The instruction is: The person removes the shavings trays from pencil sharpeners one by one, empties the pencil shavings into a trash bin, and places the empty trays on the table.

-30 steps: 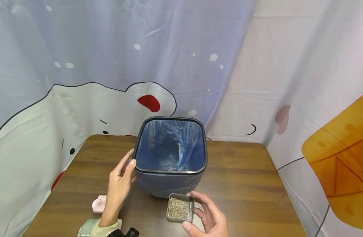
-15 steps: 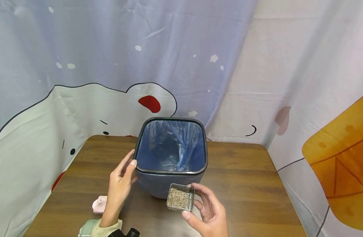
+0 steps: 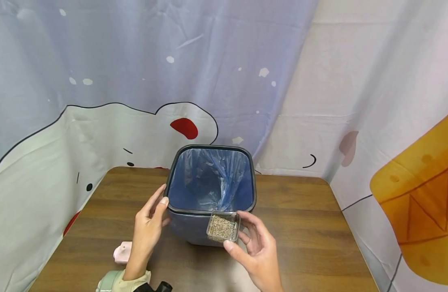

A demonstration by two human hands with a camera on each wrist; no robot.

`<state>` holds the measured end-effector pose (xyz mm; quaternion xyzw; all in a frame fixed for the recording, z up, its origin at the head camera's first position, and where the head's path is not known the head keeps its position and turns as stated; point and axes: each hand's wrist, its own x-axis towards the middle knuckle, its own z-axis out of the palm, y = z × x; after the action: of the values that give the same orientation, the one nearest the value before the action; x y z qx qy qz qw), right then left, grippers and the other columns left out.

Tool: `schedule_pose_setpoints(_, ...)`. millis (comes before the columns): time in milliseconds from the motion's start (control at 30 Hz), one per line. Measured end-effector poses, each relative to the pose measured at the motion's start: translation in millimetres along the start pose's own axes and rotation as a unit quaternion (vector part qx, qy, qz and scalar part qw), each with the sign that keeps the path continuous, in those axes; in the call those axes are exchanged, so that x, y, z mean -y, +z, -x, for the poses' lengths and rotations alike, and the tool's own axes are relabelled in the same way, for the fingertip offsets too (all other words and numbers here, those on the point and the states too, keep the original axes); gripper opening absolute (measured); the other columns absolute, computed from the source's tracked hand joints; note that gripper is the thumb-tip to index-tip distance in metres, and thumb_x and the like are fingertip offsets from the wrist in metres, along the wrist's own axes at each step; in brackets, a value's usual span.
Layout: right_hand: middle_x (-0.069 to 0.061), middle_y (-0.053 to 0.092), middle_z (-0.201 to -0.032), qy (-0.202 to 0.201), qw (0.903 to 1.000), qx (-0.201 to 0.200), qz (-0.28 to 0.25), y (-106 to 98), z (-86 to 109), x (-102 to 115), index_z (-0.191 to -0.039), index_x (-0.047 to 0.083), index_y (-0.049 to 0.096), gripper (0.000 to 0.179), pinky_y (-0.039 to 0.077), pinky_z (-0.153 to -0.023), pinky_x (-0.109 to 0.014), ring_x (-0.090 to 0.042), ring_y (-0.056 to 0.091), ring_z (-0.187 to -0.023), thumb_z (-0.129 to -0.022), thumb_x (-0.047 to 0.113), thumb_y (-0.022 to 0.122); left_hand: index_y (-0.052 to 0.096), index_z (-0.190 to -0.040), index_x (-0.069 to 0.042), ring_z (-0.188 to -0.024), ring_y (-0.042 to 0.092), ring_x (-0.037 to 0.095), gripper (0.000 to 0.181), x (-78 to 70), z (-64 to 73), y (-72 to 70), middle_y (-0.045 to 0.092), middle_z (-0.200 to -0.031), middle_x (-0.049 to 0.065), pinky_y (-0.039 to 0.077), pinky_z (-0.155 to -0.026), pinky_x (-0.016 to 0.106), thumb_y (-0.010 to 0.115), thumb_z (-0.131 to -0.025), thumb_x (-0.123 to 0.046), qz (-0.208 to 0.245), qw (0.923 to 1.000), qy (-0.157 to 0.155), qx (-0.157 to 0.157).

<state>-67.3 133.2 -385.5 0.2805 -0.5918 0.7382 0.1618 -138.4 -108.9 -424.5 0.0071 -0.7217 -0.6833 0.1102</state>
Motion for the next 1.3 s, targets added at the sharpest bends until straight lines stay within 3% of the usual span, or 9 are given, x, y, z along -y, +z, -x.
schedule_pose_setpoints(533, -0.034, 0.045, -0.122, 0.045, 0.9978, -0.039, 0.030, 0.0, -25.4, 0.8, -0.124, -0.018, 0.038, 0.055, 0.046, -0.091, -0.035, -0.034, 0.049, -0.114, -0.073, -0.022, 0.059, 0.050, -0.130, -0.035, -0.111, 0.055, 0.016, 0.039, -0.9, 0.4, -0.8, 0.052, -0.130, 0.000, 0.052, -0.073, 0.046, 0.053, -0.091, -0.039, 0.004, 1.0000, -0.003, -0.004)
schedule_pose_setpoints(800, -0.027, 0.049, -0.123, 0.100, 0.9913, -0.060, 0.061, -1.7, -38.2, 1.0, -0.125, -0.013, 0.042, 0.055, 0.046, -0.090, -0.036, -0.033, 0.049, -0.114, -0.073, -0.017, 0.064, 0.049, -0.130, -0.036, -0.111, 0.054, 0.016, 0.039, -0.5, 0.7, -1.4, 0.051, -0.132, 0.000, 0.052, -0.073, 0.046, 0.053, -0.091, -0.039, 0.004, 1.0000, -0.006, -0.004)
schedule_pose_setpoints(1300, -0.025, 0.048, -0.124, 0.115, 0.9881, -0.063, 0.081, -12.2, -62.0, -6.0, -0.125, -0.009, 0.044, 0.055, 0.044, -0.093, -0.034, -0.032, 0.047, -0.117, -0.075, -0.012, 0.066, 0.048, -0.131, -0.038, -0.114, 0.053, 0.019, 0.040, -0.3, -0.1, -0.5, 0.049, -0.133, 0.003, 0.052, -0.073, 0.047, 0.053, -0.091, -0.042, 0.010, 0.9998, -0.011, 0.010)
